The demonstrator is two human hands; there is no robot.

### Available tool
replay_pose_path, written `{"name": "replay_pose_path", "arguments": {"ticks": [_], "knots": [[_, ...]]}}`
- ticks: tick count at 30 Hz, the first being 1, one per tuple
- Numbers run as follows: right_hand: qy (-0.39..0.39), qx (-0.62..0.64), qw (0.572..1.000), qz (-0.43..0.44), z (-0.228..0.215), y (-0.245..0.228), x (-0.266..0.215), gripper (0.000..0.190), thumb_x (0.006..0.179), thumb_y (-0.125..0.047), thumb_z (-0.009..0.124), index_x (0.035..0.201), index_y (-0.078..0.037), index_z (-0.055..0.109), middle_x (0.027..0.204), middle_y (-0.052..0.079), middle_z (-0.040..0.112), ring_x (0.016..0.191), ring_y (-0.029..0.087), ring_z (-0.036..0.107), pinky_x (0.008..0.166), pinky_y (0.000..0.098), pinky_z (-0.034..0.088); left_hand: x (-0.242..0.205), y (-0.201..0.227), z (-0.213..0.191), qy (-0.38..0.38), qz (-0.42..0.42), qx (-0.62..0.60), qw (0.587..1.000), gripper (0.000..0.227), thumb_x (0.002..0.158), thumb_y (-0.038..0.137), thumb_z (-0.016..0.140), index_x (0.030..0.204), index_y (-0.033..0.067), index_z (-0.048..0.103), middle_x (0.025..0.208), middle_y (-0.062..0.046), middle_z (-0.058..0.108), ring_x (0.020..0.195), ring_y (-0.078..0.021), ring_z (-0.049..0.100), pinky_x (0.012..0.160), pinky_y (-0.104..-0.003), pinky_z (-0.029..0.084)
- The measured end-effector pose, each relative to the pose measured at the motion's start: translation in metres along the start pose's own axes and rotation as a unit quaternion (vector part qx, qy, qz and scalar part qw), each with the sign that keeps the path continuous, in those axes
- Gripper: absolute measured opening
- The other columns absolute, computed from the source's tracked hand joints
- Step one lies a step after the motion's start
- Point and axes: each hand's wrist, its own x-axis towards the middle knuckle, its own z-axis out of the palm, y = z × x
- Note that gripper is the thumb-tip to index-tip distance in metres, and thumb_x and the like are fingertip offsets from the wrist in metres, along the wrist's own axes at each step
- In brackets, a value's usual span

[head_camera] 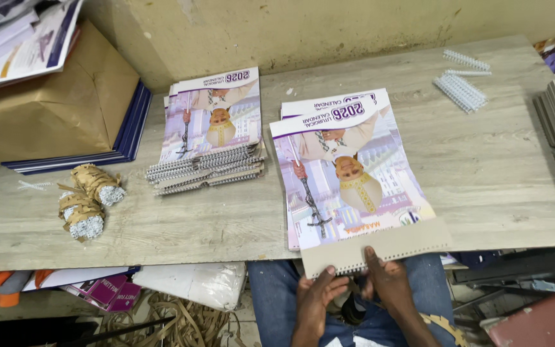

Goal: The person assembles wall calendars by inserting spiral binding wires through pre-punched holes in the pages. They align the pages, feed the wire through the holes, and secure the binding to complete each calendar.

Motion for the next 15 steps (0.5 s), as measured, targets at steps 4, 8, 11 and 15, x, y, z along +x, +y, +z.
{"name": "replay_pose_path", "arguments": {"ticks": [4,8,11,15], "knots": [[-0.472,-0.111,0.872,-0.067,-0.072,-0.032,0.012,0.040,0.110,-0.022,0.061,0.090,0.001,0.087,0.061,0.013,0.080,0.045,0.012,0.068,0.047,0.0258,0.053,-0.033,0.029,0.037,0.038,-0.030,0.030,0.998,0.062,0.079,0.026,0.085,0.112,-0.0258,0.079,0.098,-0.046,0.082,0.077,-0.0449,0.081,0.072,-0.045,0.065],[-0.246,-0.123,0.905,-0.325,-0.142,-0.159,0.112,0.082,0.102,-0.071,0.043,0.076,-0.006,0.085,0.070,0.013,0.089,0.054,0.024,0.085,0.048,0.0359,0.072,-0.013,0.019,0.029,0.111,-0.066,0.027,0.991,0.063,0.077,0.027,0.092,0.107,-0.0056,0.049,0.092,-0.045,0.081,0.071,-0.0446,0.079,0.065,-0.043,0.064],[0.089,-0.276,0.869,-0.402,-0.171,-0.248,0.202,0.027,0.119,-0.025,0.060,0.126,-0.005,0.077,0.123,0.015,0.078,0.107,0.028,0.073,0.090,0.0415,0.060,0.005,0.015,0.018,0.101,-0.107,0.067,0.987,0.060,0.082,0.030,0.090,0.106,-0.0244,0.084,0.089,-0.038,0.084,0.056,-0.0384,0.073,0.061,-0.041,0.063],[0.188,-0.469,0.832,-0.229,-0.186,-0.287,0.277,0.076,0.114,-0.052,0.044,0.163,0.006,0.045,0.161,0.036,0.047,0.145,0.055,0.045,0.113,0.0647,0.039,0.021,0.010,0.013,0.107,-0.171,0.096,0.975,0.055,0.075,0.034,0.097,0.100,-0.0142,0.087,0.096,-0.035,0.087,0.067,-0.0352,0.080,0.064,-0.039,0.066]]}}
